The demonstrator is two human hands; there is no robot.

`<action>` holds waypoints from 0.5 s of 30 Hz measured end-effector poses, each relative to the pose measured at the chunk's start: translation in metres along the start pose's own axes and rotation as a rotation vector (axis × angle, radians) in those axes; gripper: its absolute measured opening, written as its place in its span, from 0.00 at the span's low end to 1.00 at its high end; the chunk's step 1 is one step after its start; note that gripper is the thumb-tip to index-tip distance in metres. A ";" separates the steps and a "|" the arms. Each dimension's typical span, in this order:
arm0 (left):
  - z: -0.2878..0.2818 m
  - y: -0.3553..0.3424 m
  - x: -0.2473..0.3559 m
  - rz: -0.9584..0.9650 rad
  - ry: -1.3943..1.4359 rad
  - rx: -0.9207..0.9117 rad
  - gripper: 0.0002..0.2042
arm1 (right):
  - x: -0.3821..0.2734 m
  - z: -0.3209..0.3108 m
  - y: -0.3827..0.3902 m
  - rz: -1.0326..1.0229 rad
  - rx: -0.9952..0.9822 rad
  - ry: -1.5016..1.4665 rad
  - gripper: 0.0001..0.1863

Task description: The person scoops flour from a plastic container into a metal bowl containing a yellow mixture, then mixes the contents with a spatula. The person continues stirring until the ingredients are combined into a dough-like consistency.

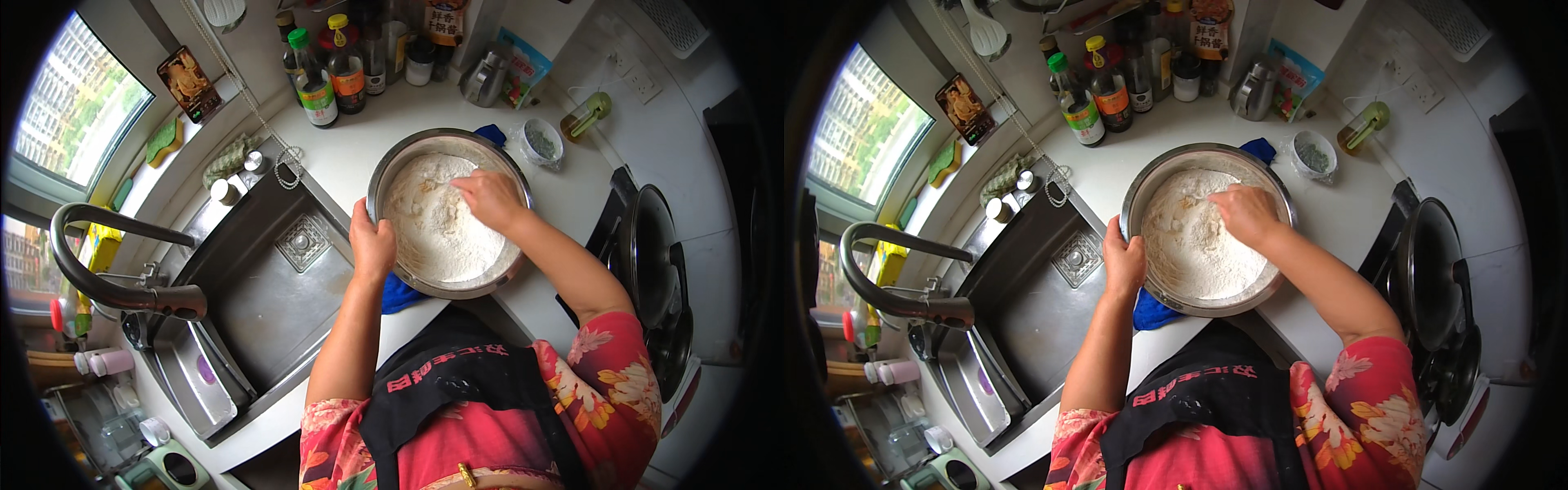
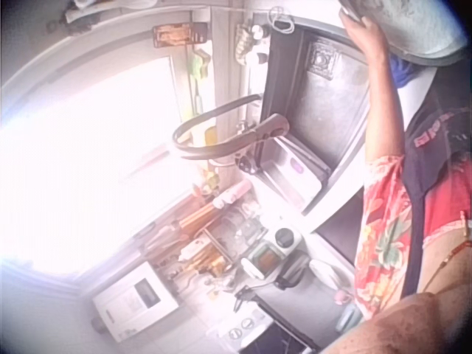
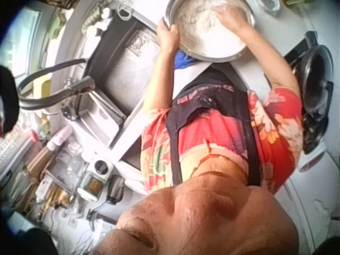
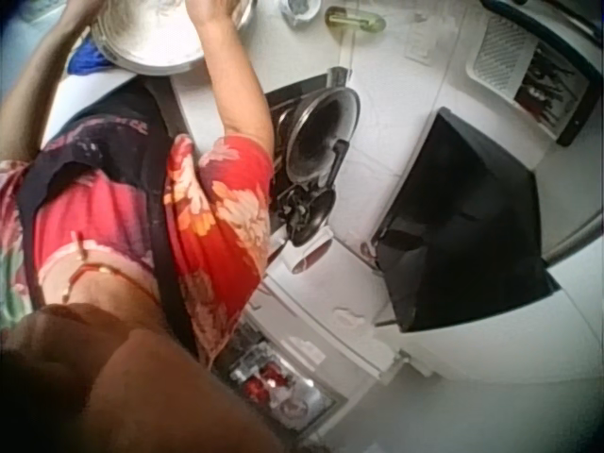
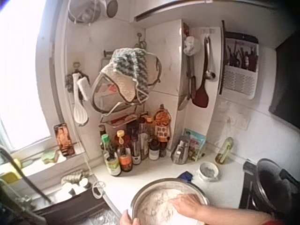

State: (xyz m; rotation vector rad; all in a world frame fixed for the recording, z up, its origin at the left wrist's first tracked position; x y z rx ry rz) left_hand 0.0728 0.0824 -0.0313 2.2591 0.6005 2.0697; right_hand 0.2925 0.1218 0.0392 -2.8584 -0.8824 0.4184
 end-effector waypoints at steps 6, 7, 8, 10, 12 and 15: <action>-0.005 0.005 0.009 -0.021 -0.042 0.002 0.20 | -0.029 -0.011 0.017 -0.136 -0.317 -0.157 0.10; -0.004 0.006 0.007 -0.020 -0.033 0.010 0.20 | -0.032 -0.023 0.018 -0.167 -0.381 -0.180 0.10; -0.005 0.006 0.006 -0.019 -0.025 0.018 0.20 | -0.034 -0.035 0.014 -0.146 -0.451 -0.165 0.10; -0.005 0.007 0.010 -0.031 -0.028 0.008 0.19 | -0.034 -0.033 0.014 -0.150 -0.455 -0.182 0.10; -0.004 0.007 0.012 -0.024 -0.032 -0.001 0.19 | -0.032 -0.015 0.017 -0.208 -0.340 -0.183 0.08; -0.004 0.006 0.009 -0.010 -0.032 0.000 0.19 | -0.027 -0.005 0.003 -0.105 -0.187 -0.027 0.07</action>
Point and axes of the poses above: each hand's wrist, its own y-axis away from the middle knuckle, its own z-axis out of the palm, x = y × z, the point moved 1 cm from there along -y, towards the middle knuckle, and after that the axes turned 11 degrees about -z, right-handed, at the moved point
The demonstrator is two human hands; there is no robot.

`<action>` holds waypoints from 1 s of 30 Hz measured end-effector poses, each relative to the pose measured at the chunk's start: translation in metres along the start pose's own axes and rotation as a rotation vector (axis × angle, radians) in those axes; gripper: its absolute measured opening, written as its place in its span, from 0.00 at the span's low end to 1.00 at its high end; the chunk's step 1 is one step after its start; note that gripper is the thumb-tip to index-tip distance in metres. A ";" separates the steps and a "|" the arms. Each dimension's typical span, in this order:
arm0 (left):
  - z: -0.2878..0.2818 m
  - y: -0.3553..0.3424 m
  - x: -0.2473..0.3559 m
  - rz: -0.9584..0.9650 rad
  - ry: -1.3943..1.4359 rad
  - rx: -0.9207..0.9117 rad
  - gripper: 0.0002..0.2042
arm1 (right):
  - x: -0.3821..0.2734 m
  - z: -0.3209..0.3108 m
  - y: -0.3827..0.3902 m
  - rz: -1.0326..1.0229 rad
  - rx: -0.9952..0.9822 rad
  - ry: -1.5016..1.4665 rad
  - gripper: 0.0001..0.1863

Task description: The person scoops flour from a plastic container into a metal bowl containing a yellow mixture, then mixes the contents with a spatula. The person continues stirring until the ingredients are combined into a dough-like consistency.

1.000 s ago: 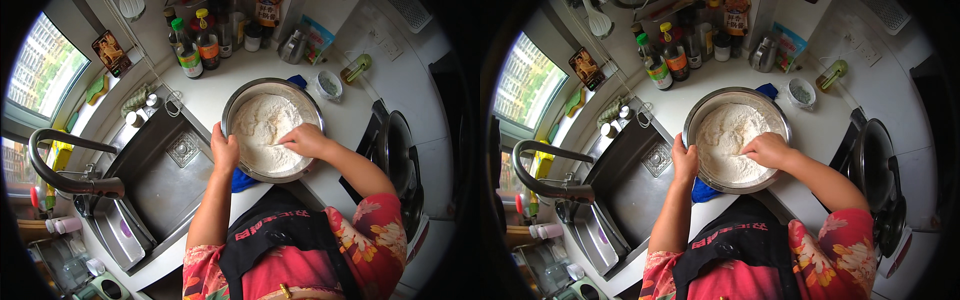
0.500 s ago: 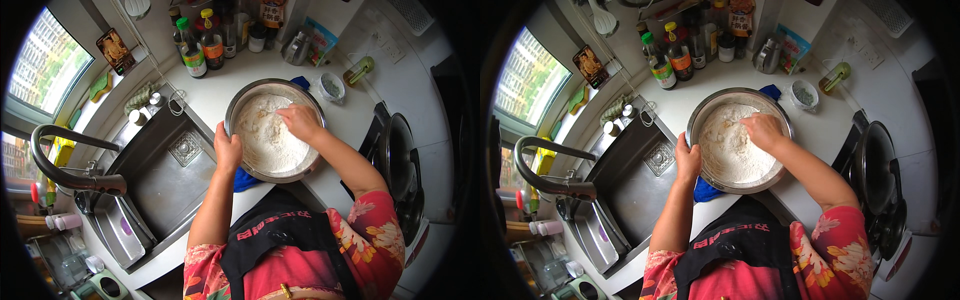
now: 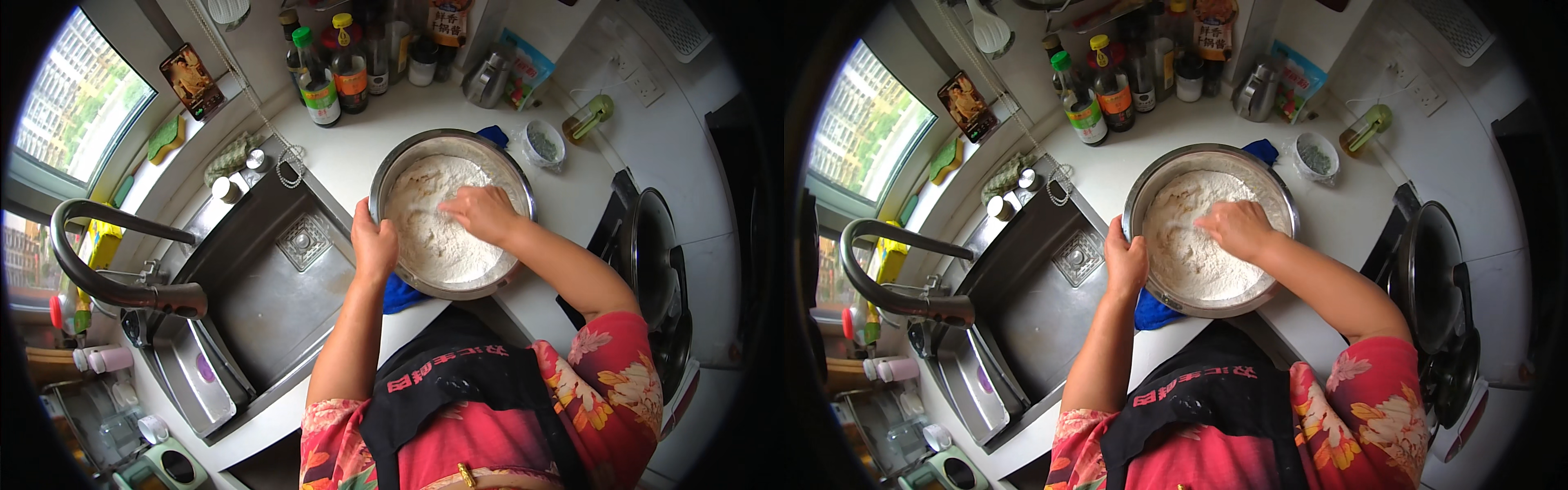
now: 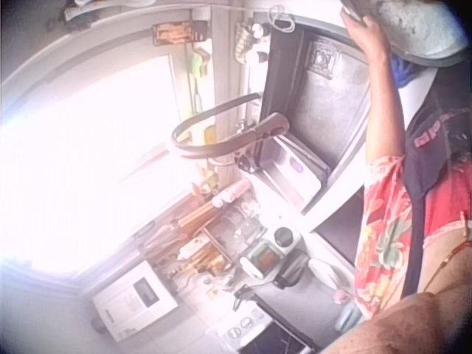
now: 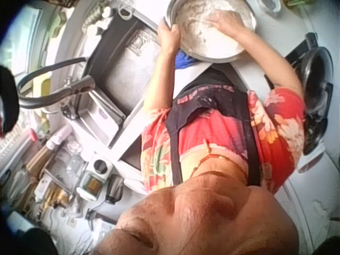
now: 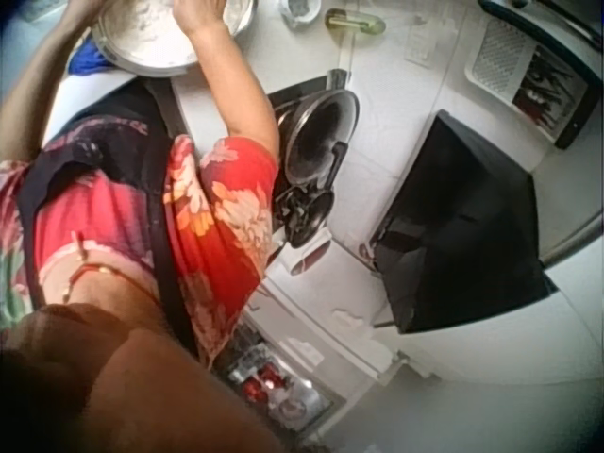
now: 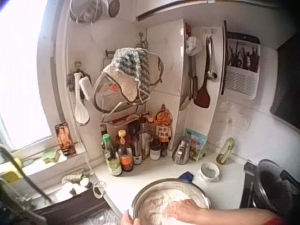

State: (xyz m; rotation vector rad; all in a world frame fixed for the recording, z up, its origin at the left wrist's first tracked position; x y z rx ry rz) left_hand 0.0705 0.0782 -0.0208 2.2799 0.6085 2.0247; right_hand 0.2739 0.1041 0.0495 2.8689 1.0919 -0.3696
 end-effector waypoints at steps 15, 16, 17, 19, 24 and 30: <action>0.004 0.002 -0.007 0.065 -0.005 0.130 0.16 | 0.019 -0.060 0.068 0.277 -0.369 0.075 0.10; 0.003 0.001 -0.007 0.065 -0.010 0.127 0.16 | 0.012 -0.057 0.070 0.243 -0.395 0.014 0.10; 0.003 0.001 -0.008 0.065 -0.014 0.125 0.16 | 0.006 -0.054 0.071 0.208 -0.420 -0.046 0.10; 0.003 0.002 -0.004 0.053 -0.049 0.120 0.16 | -0.008 -0.041 0.061 0.140 -0.375 -0.165 0.10; 0.004 -0.005 -0.013 0.040 0.004 0.093 0.16 | -0.005 -0.006 0.021 0.102 -0.113 -0.170 0.09; 0.003 0.000 -0.001 0.045 0.032 0.092 0.17 | 0.030 -0.013 0.019 0.221 0.053 0.072 0.10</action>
Point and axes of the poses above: each hand's wrist, its own y-axis away from the middle knuckle, its own z-axis out of the palm, x = y × z, the point moved 1 cm from there along -y, towards the middle knuckle, and after that the axes turned 11 degrees about -z, right-handed, at the moved point
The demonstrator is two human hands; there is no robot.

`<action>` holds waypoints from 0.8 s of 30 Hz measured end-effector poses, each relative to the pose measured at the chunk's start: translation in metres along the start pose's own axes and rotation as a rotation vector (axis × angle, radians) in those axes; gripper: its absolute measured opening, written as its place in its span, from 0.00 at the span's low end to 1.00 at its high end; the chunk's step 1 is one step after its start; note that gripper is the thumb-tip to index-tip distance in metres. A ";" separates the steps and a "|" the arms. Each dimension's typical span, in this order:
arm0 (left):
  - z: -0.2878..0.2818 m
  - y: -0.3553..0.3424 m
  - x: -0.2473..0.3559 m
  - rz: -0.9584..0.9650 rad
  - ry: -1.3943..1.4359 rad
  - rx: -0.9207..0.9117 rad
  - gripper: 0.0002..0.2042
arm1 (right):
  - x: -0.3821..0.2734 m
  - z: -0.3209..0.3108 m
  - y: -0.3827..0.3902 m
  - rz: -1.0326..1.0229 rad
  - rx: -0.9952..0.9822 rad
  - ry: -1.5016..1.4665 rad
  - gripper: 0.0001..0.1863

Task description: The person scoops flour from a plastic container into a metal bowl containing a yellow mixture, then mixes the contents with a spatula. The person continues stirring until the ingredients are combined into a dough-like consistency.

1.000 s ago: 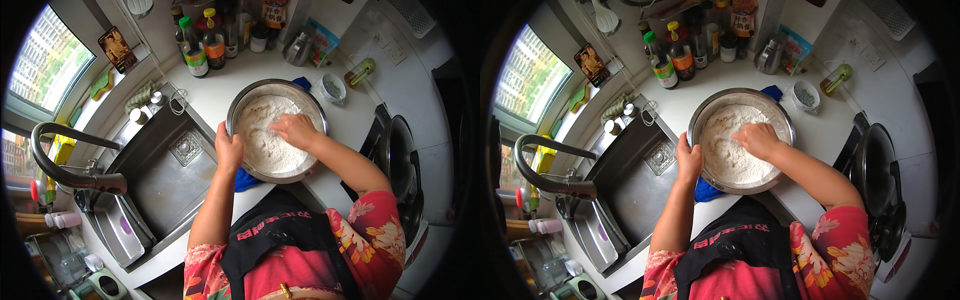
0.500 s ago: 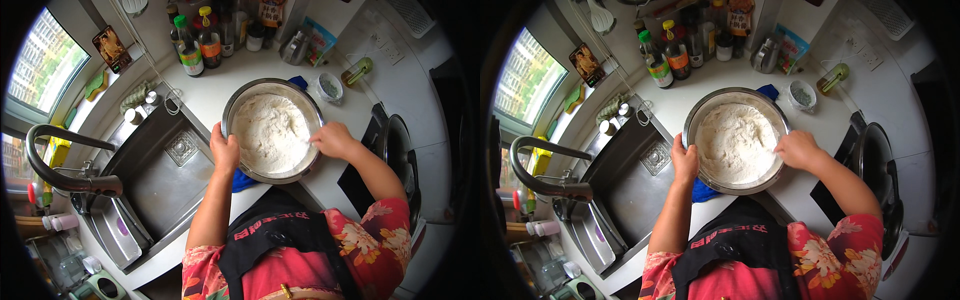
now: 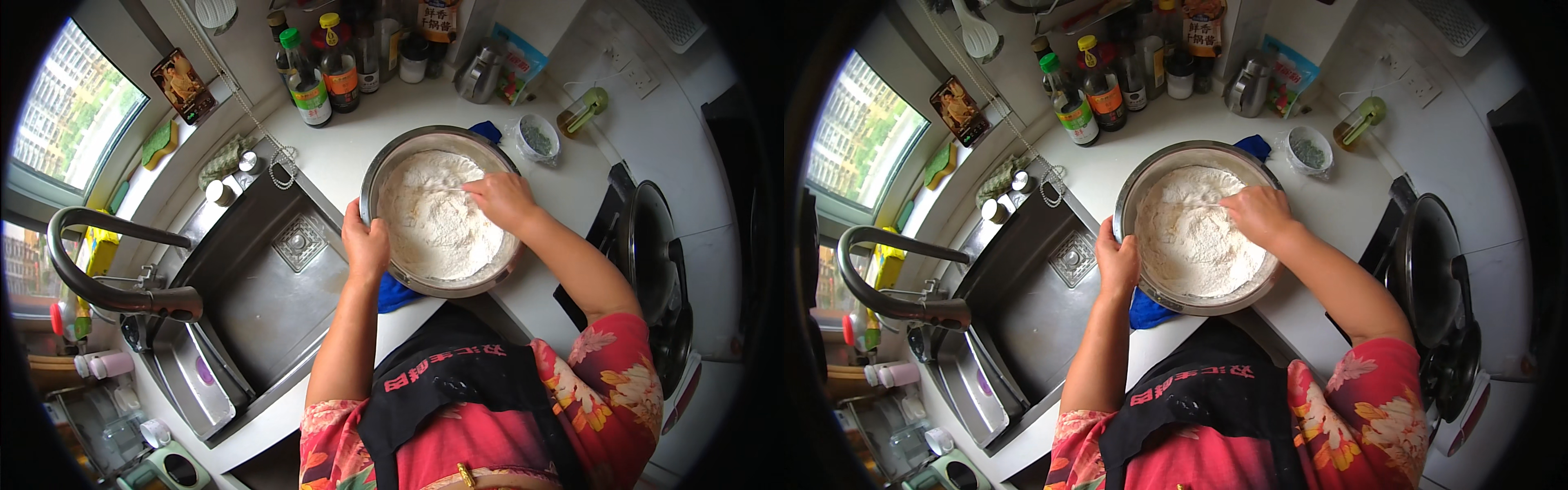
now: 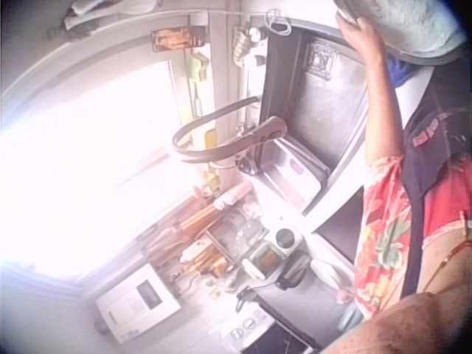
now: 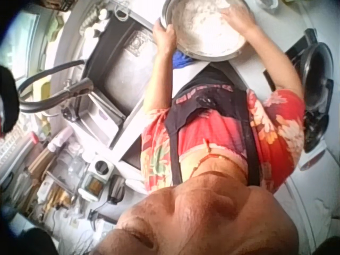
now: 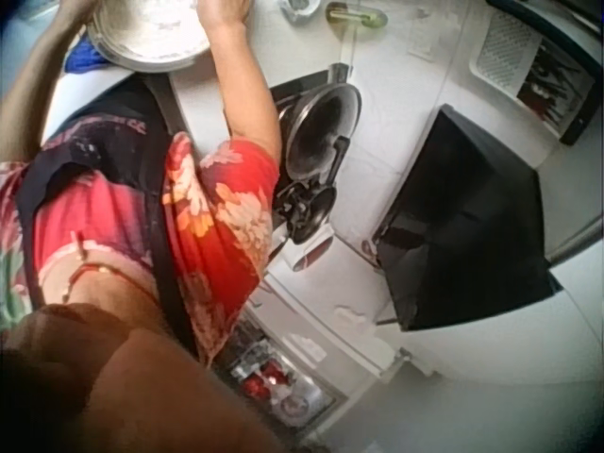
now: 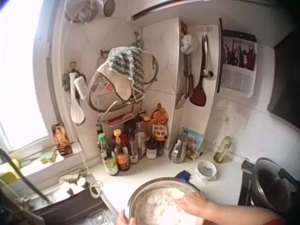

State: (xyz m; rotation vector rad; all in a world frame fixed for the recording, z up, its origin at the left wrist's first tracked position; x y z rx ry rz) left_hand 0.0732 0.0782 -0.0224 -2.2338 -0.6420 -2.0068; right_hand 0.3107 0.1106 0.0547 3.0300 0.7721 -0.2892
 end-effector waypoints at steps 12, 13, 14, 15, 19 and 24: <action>-0.001 0.002 -0.001 -0.077 -0.048 -0.017 0.19 | -0.021 0.002 0.017 -0.114 -0.326 -0.280 0.11; 0.000 0.000 -0.005 -0.083 -0.040 -0.024 0.19 | -0.021 0.007 0.012 -0.109 -0.258 -0.288 0.11; 0.000 -0.002 -0.007 -0.089 -0.033 -0.032 0.19 | -0.017 0.005 0.006 -0.043 -0.227 -0.265 0.11; -0.001 -0.002 -0.007 -0.081 -0.039 -0.024 0.19 | -0.012 0.003 -0.003 0.020 -0.198 -0.239 0.11; 0.000 -0.004 -0.012 0.011 -0.047 0.015 0.17 | -0.003 -0.018 0.004 0.061 -0.199 -0.120 0.10; -0.001 0.000 -0.005 0.009 -0.067 0.018 0.17 | -0.007 -0.021 0.031 -0.073 -0.432 -0.262 0.11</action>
Point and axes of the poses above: each hand's wrist, its own y-axis away from the middle knuckle, its own z-axis out of the palm, x = y × z, the point moved 1 cm from there along -y, towards the middle knuckle, and after that the axes turned 11 degrees about -z, right-handed, at the moved point
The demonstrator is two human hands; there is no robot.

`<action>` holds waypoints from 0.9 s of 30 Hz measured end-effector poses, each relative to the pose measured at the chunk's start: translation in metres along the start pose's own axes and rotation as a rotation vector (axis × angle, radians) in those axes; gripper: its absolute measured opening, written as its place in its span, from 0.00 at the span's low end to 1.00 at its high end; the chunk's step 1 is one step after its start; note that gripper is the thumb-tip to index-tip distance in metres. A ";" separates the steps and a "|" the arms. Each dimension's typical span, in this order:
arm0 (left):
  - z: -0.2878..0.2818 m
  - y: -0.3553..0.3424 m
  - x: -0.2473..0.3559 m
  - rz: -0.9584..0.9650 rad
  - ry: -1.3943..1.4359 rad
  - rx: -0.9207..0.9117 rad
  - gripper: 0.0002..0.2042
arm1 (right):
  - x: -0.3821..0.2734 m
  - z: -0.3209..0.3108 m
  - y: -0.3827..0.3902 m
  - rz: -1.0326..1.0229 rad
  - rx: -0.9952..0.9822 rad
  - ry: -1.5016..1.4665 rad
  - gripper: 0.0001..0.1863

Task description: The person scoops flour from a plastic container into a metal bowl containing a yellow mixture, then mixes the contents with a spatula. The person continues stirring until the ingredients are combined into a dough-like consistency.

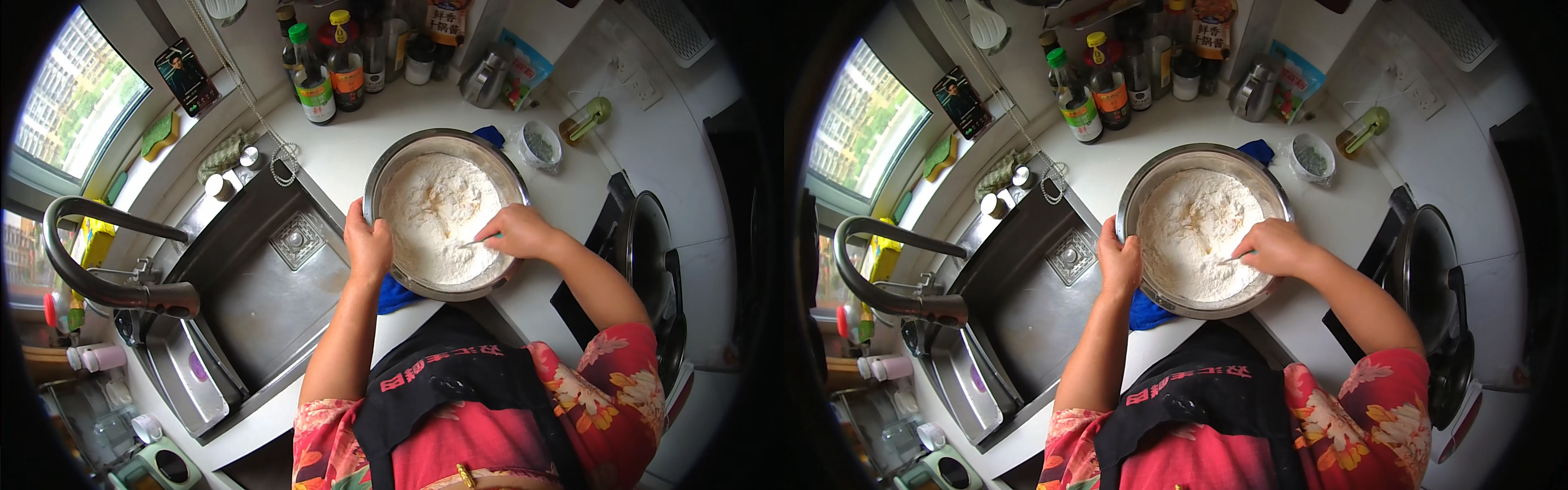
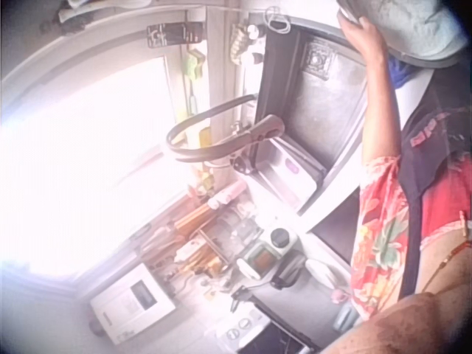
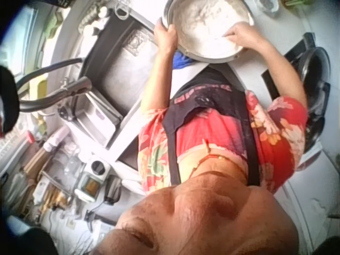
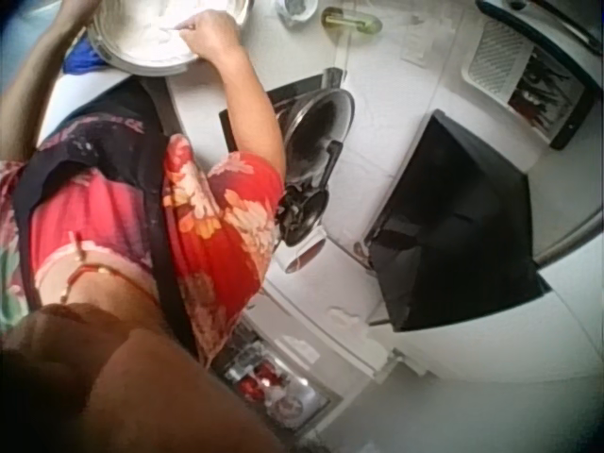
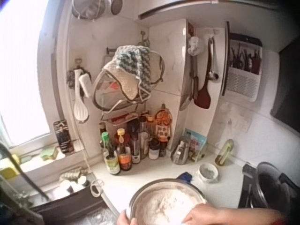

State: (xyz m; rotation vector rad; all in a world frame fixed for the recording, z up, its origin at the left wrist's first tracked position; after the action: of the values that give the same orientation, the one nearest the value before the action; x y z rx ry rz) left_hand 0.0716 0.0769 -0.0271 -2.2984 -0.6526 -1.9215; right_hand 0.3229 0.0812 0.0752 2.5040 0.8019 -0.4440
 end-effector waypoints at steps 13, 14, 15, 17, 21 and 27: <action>-0.004 0.003 0.009 -0.047 0.003 -0.024 0.18 | 0.010 0.003 -0.053 0.080 0.351 0.276 0.10; -0.004 0.003 0.009 -0.043 0.009 -0.021 0.18 | 0.014 0.000 -0.047 0.127 0.351 0.306 0.10; -0.001 0.002 0.007 -0.018 0.009 -0.004 0.18 | 0.019 -0.003 -0.039 0.155 0.368 0.341 0.09; 0.002 -0.001 -0.002 0.028 0.009 0.038 0.17 | 0.026 -0.013 -0.019 0.220 0.288 0.426 0.09; -0.002 0.005 0.008 -0.022 0.012 0.029 0.17 | 0.009 -0.025 0.017 0.255 0.083 0.472 0.09; -0.003 0.006 0.008 -0.070 0.035 -0.021 0.17 | -0.014 -0.007 0.014 0.075 -0.132 0.097 0.11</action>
State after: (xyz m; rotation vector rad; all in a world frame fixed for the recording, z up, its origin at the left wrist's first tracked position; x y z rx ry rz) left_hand 0.0721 0.0730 -0.0177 -2.2779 -0.7220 -2.0035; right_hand 0.3214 0.0681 0.0919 2.4385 0.7455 -0.2376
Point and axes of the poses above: each hand's wrist, its own y-axis away from the middle knuckle, its own z-axis out of the palm, x = y × z, the point moved 1 cm from there along -y, towards the middle knuckle, and after that the axes turned 11 degrees about -z, right-handed, at the moved point
